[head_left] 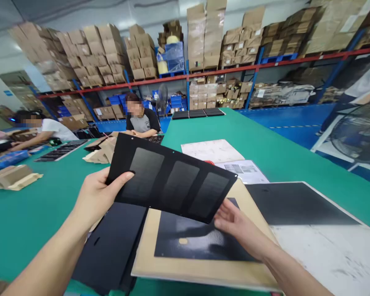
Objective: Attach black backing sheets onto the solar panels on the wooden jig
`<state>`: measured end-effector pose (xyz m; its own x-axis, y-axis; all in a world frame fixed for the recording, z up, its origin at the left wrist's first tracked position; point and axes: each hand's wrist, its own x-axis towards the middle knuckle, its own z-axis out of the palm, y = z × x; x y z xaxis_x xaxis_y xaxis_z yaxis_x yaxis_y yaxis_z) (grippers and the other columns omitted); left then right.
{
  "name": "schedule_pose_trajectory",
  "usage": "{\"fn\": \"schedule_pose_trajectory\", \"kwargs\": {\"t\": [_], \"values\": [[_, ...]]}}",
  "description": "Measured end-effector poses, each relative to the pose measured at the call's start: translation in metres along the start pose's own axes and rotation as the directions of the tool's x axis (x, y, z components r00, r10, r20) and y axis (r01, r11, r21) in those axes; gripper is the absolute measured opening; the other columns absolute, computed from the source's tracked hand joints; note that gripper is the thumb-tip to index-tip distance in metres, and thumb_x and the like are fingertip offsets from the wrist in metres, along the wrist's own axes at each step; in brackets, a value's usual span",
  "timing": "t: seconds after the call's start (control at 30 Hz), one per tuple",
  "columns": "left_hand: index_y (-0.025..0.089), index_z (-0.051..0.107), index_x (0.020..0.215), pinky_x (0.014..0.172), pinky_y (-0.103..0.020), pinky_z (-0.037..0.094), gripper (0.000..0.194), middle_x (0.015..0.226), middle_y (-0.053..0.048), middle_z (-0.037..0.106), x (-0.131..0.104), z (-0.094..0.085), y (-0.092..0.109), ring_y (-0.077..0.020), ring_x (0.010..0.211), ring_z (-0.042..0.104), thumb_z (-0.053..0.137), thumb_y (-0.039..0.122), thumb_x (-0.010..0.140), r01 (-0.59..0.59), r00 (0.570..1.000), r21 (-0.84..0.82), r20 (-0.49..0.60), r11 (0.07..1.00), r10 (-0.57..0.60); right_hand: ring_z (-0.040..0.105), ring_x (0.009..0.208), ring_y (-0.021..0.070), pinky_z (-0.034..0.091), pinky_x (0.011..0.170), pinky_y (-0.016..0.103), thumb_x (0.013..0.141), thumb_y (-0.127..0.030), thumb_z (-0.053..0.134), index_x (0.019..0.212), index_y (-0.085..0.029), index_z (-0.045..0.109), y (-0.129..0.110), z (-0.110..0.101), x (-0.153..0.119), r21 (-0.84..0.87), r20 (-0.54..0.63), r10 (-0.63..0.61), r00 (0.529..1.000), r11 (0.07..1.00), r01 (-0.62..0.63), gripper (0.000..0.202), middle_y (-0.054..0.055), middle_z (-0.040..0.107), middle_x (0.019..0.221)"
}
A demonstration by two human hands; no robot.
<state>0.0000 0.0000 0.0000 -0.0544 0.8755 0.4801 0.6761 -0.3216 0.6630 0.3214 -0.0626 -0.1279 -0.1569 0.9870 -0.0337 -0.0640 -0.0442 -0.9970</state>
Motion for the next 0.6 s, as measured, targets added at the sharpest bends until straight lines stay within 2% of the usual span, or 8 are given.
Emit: {"fn": "schedule_pose_trajectory", "kwargs": {"t": [0.07, 0.13, 0.17, 0.27, 0.33, 0.4, 0.47, 0.6], "values": [[0.013, 0.068, 0.09, 0.061, -0.027, 0.052, 0.054, 0.085, -0.003, 0.071, -0.008, 0.023, -0.008, -0.0236, 0.078, 0.066, 0.062, 0.063, 0.069, 0.084, 0.996, -0.099, 0.037, 0.992, -0.081, 0.063, 0.089, 0.0192, 0.049, 0.079, 0.03, 0.075, -0.048, 0.068, 0.097, -0.018, 0.064, -0.005, -0.009, -0.003, -0.023, -0.05, -0.001, 0.999, 1.0, 0.0, 0.038, 0.007, 0.069, 0.095], [0.011, 0.068, 0.093, 0.066, -0.032, 0.054, 0.056, 0.089, -0.005, 0.072, -0.016, 0.043, -0.016, -0.0275, 0.085, 0.066, 0.065, 0.061, 0.068, 0.151, 0.986, -0.147, 0.094, 0.977, -0.138, 0.058, 0.064, 0.014, 0.047, 0.062, 0.026, 0.075, -0.049, 0.068, 0.071, -0.017, 0.062, -0.009, -0.021, -0.009, -0.095, -0.151, 0.016, 0.988, 0.995, -0.031, 0.032, 0.001, 0.063, 0.066], [0.011, 0.068, 0.093, 0.068, -0.034, 0.055, 0.056, 0.09, -0.006, 0.072, -0.02, 0.051, -0.02, -0.0289, 0.087, 0.066, 0.067, 0.06, 0.067, 0.187, 0.977, -0.175, 0.138, 0.967, -0.164, 0.055, 0.06, 0.0128, 0.045, 0.058, 0.025, 0.073, -0.05, 0.069, 0.066, -0.018, 0.06, -0.011, -0.028, -0.013, -0.119, -0.203, 0.021, 0.979, 0.992, -0.046, 0.034, -0.001, 0.061, 0.062], [0.014, 0.068, 0.094, 0.073, -0.038, 0.056, 0.052, 0.095, -0.007, 0.073, -0.033, 0.071, -0.027, -0.0299, 0.091, 0.066, 0.073, 0.055, 0.063, 0.375, 0.895, -0.298, 0.361, 0.878, -0.26, 0.056, 0.063, 0.0144, 0.046, 0.059, 0.026, 0.068, -0.054, 0.072, 0.067, -0.019, 0.06, -0.018, -0.042, -0.024, -0.133, -0.283, 0.075, 0.956, 0.984, -0.117, 0.037, 0.001, 0.063, 0.067], [0.016, 0.068, 0.096, 0.076, -0.038, 0.057, 0.05, 0.095, -0.007, 0.073, -0.042, 0.08, -0.029, -0.0289, 0.091, 0.067, 0.077, 0.051, 0.061, 0.526, 0.791, -0.349, 0.536, 0.776, -0.295, 0.059, 0.067, 0.0159, 0.048, 0.061, 0.027, 0.065, -0.055, 0.074, 0.07, -0.02, 0.061, -0.02, -0.048, -0.031, -0.094, -0.29, 0.141, 0.946, 0.98, -0.175, 0.038, 0.002, 0.066, 0.073], [0.017, 0.068, 0.096, 0.079, -0.038, 0.056, 0.05, 0.096, -0.006, 0.073, -0.05, 0.087, -0.031, -0.0285, 0.093, 0.067, 0.08, 0.047, 0.058, 0.616, 0.702, -0.349, 0.65, 0.706, -0.291, 0.061, 0.068, 0.0166, 0.049, 0.063, 0.028, 0.063, -0.055, 0.076, 0.071, -0.02, 0.062, -0.02, -0.052, -0.036, -0.05, -0.288, 0.214, 0.933, 0.97, -0.238, 0.039, 0.003, 0.068, 0.076], [0.016, 0.068, 0.097, 0.082, -0.038, 0.055, 0.05, 0.099, -0.007, 0.073, -0.057, 0.092, -0.033, -0.0287, 0.095, 0.066, 0.081, 0.045, 0.058, 0.653, 0.65, -0.316, 0.699, 0.688, -0.296, 0.062, 0.072, 0.0187, 0.05, 0.064, 0.029, 0.062, -0.056, 0.076, 0.073, -0.02, 0.063, -0.016, -0.053, -0.04, -0.036, -0.279, 0.273, 0.921, 0.955, -0.294, 0.04, 0.004, 0.069, 0.079], [0.016, 0.068, 0.097, 0.082, -0.04, 0.055, 0.05, 0.103, -0.008, 0.072, -0.067, 0.1, -0.039, -0.03, 0.096, 0.066, 0.079, 0.047, 0.059, 0.67, 0.592, -0.216, 0.732, 0.71, -0.336, 0.064, 0.083, 0.0228, 0.052, 0.072, 0.032, 0.063, -0.055, 0.075, 0.078, -0.021, 0.065, -0.005, -0.054, -0.044, -0.011, -0.257, 0.348, 0.901, 0.932, -0.363, 0.038, 0.006, 0.07, 0.088]]}}
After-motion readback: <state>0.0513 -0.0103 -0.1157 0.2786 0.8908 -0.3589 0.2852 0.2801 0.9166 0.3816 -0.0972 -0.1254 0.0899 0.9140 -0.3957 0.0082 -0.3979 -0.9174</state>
